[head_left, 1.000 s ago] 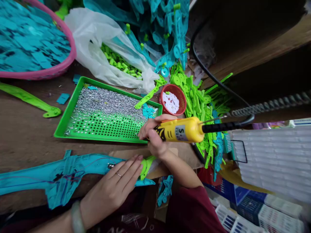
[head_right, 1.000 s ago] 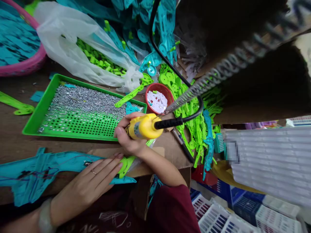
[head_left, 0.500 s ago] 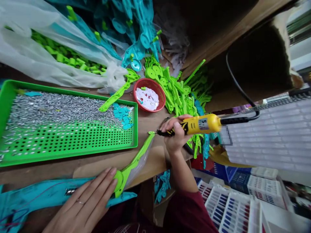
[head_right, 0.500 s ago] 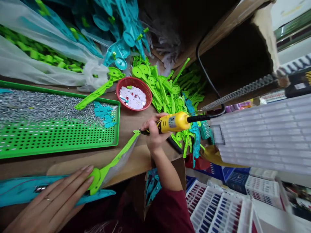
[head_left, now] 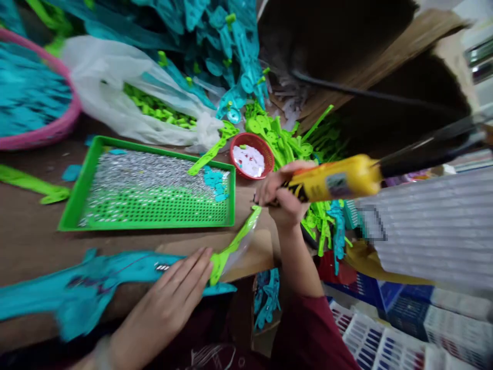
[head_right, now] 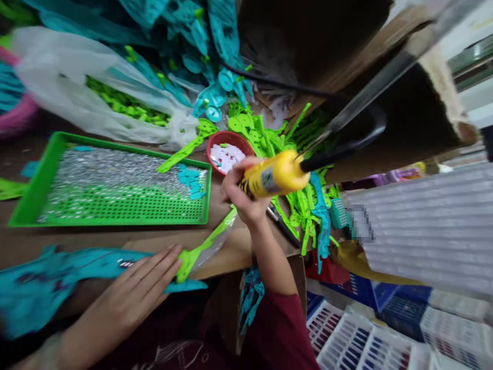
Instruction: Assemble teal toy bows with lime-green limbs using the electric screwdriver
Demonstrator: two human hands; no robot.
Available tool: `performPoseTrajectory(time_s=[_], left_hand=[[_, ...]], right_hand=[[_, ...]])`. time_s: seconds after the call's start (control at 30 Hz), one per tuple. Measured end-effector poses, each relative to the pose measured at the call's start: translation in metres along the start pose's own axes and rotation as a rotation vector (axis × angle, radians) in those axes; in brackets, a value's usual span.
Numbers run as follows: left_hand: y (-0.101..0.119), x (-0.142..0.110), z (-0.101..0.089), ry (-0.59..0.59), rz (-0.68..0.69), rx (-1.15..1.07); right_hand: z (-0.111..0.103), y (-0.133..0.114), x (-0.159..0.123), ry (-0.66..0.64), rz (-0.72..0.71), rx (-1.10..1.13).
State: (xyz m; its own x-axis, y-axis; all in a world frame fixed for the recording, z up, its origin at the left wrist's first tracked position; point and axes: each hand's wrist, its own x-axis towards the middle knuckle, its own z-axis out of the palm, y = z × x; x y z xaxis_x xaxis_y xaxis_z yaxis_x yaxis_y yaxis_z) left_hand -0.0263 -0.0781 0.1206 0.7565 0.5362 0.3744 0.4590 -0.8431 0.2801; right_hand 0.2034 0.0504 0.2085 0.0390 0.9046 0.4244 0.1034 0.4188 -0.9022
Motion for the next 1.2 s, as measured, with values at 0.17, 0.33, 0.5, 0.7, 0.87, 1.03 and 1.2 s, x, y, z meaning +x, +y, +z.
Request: performPoseTrajectory(time_s=[0.17,0.33,0.5,0.7,0.87,1.03,1.2], left_hand=[[0.003,0.018,-0.025,0.018,-0.040,-0.045],[-0.042,-0.034,-0.077,0.148,-0.305,-0.150],[-0.090,-0.045,-0.075,0.102,-0.483,-0.208],[-0.088,-0.029,-0.064,0.312,-0.677,-0.788],[-0.080,-0.030,-0.065,0.424,-0.857,-1.333],[-0.077,-0.032,-0.070,0.423,-0.912,-1.453],[-0.088,-0.026,-0.072,0.481,-0.715,-1.068]], right_hand=[[0.097,0.015,0.044,-0.044,0.014,-0.051],[0.142,0.040,0.054,-0.166,0.032,-0.042],[0.144,0.010,0.051,-0.192,0.005,-0.159],[0.131,-0.045,-0.023,-0.164,-0.325,-0.689],[0.131,-0.058,-0.067,-0.826,-0.293,-0.901],[0.133,-0.064,-0.072,-0.834,-0.239,-0.902],[0.122,-0.059,-0.081,-0.827,-0.451,-1.057]])
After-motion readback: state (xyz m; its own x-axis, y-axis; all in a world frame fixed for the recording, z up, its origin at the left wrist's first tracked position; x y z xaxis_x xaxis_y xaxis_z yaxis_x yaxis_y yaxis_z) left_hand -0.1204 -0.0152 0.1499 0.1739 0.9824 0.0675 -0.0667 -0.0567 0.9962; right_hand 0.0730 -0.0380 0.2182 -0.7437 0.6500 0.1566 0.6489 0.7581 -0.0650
